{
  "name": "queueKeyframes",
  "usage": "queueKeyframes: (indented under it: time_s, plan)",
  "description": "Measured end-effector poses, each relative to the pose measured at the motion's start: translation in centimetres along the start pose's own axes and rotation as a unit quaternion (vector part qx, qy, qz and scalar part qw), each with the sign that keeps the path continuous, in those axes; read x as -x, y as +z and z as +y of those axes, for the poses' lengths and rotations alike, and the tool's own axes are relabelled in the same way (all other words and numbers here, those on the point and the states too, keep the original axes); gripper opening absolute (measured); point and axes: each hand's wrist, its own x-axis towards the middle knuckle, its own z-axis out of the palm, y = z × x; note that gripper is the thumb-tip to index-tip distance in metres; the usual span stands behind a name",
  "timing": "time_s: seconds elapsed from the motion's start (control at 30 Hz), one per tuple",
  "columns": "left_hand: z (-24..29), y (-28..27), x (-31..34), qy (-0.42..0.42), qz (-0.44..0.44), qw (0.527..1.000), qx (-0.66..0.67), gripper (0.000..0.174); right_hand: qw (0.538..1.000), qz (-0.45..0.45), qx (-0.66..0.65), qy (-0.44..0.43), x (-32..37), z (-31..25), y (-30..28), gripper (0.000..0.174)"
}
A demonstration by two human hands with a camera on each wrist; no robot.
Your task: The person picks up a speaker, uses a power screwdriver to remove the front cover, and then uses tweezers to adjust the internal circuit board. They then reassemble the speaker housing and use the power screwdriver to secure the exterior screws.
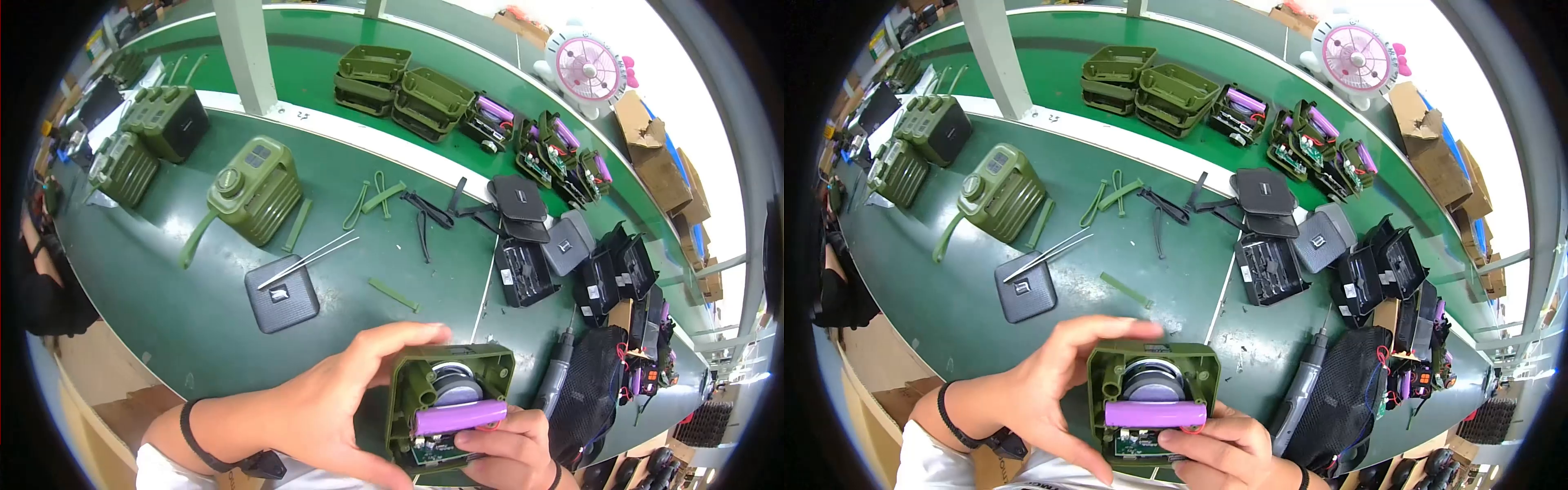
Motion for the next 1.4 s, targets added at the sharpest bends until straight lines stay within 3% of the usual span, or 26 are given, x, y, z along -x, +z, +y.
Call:
queueKeyframes:
  time_s: [0.07,0.13,0.23,0.33,0.37,0.4,0.43,0.47,0.5,0.53,0.57,0.6,0.63,0.67,0.7,0.8,0.87,0.93,0.97,1.0,1.03,1.07,1.13,1.2,1.27,1.4]
  plan:
    - [0.1,0.6,0.6,-0.044,0.0,0.999,0.024,0.125,1.0,0.011,0.018,0.009,0.0,0.1,0.2,0.017]
    - [-0.5,0.9,0.5,-0.014,0.03,0.998,0.049,0.11,0.999,0.01,0.03,0.005,0.1,0.4,0.3,0.017]
    - [0.2,0.9,0.3,0.001,0.031,0.997,0.07,0.108,0.999,0.024,0.022,-0.041,0.2,1.2,0.6,0.019]
    - [0.3,1.0,0.1,0.007,0.039,0.993,0.108,0.109,0.997,0.068,0.02,-0.006,1.4,1.8,0.4,0.079]
    - [0.2,1.1,0.0,0.003,0.042,0.99,0.132,0.109,0.973,0.167,-0.111,0.115,1.2,1.1,1.4,0.088]
    - [0.0,1.5,-0.1,0.004,0.029,0.989,0.145,0.109,0.907,0.257,-0.24,0.231,0.7,0.1,2.3,0.097]
    - [0.2,2.4,-0.3,-0.017,0.021,0.992,0.123,0.112,0.845,0.256,-0.326,0.336,-0.7,-0.3,2.1,0.11]
    - [0.6,3.0,-0.7,-0.038,0.014,0.994,0.101,0.116,0.808,0.158,-0.444,0.355,-0.2,0.5,1.3,0.107]
    - [1.8,3.0,-1.2,-0.116,-0.024,0.992,0.037,0.108,0.763,0.135,-0.49,0.4,0.2,0.5,0.8,0.105]
    - [2.4,3.0,-1.6,-0.025,-0.014,0.988,-0.153,0.097,0.713,0.112,-0.531,0.443,0.1,0.3,0.4,0.104]
    - [3.2,2.3,-2.2,-0.029,-0.031,0.958,-0.284,0.088,0.729,0.1,-0.507,0.448,-0.2,0.8,0.4,0.089]
    - [3.9,1.5,-2.7,-0.033,-0.048,0.911,-0.409,0.083,0.731,0.101,-0.508,0.445,0.1,1.1,0.2,0.089]
    - [3.5,0.5,-2.7,0.006,0.04,0.855,-0.518,0.067,0.676,0.131,-0.562,0.458,0.6,1.3,0.1,0.079]
    - [3.8,-0.9,-3.3,-0.009,0.098,0.792,-0.603,0.045,0.617,0.161,-0.612,0.468,1.0,1.5,0.1,0.071]
    - [3.3,-2.5,-3.7,-0.04,0.162,0.729,-0.664,0.038,0.604,0.187,-0.628,0.454,1.0,1.7,0.2,0.066]
    - [0.7,-5.7,-2.8,-0.137,0.186,0.618,-0.751,0.031,0.624,0.23,-0.604,0.44,0.7,1.3,0.0,0.063]
    - [-0.4,-5.6,-2.8,-0.138,0.178,0.627,-0.746,0.028,0.634,0.236,-0.599,0.429,1.2,1.6,0.3,0.064]
    - [-0.2,-5.2,-2.8,-0.138,0.183,0.624,-0.747,0.026,0.695,0.229,-0.546,0.408,1.4,1.6,0.7,0.066]
    - [0.6,-5.0,-3.1,-0.076,0.176,0.626,-0.756,0.016,0.693,0.217,-0.554,0.408,1.6,1.5,0.4,0.068]
    - [1.4,-4.1,-3.2,-0.077,0.166,0.63,-0.755,0.016,0.688,0.226,-0.553,0.413,1.5,1.3,0.3,0.068]
    - [2.3,-3.0,-3.2,-0.077,0.191,0.772,-0.601,0.011,0.707,0.212,-0.544,0.399,1.4,1.1,0.4,0.068]
    - [3.0,-2.1,-3.3,-0.079,0.21,0.879,-0.422,0.006,0.725,0.196,-0.536,0.384,1.2,1.1,0.5,0.068]
    - [3.9,-0.4,-3.3,-0.035,0.11,0.926,-0.359,0.01,0.741,0.178,-0.526,0.377,1.4,1.3,0.5,0.068]
    - [3.1,0.1,-3.5,-0.029,0.086,0.935,-0.344,0.012,0.775,0.151,-0.492,0.365,1.2,1.3,0.6,0.068]
    - [2.2,-0.1,-3.7,0.075,0.042,0.915,-0.393,0.013,0.78,0.146,-0.488,0.365,1.3,1.4,0.9,0.069]
    - [2.8,-0.3,-3.4,0.07,0.04,0.891,-0.447,0.014,0.793,0.14,-0.447,0.389,1.1,1.1,0.9,0.078]
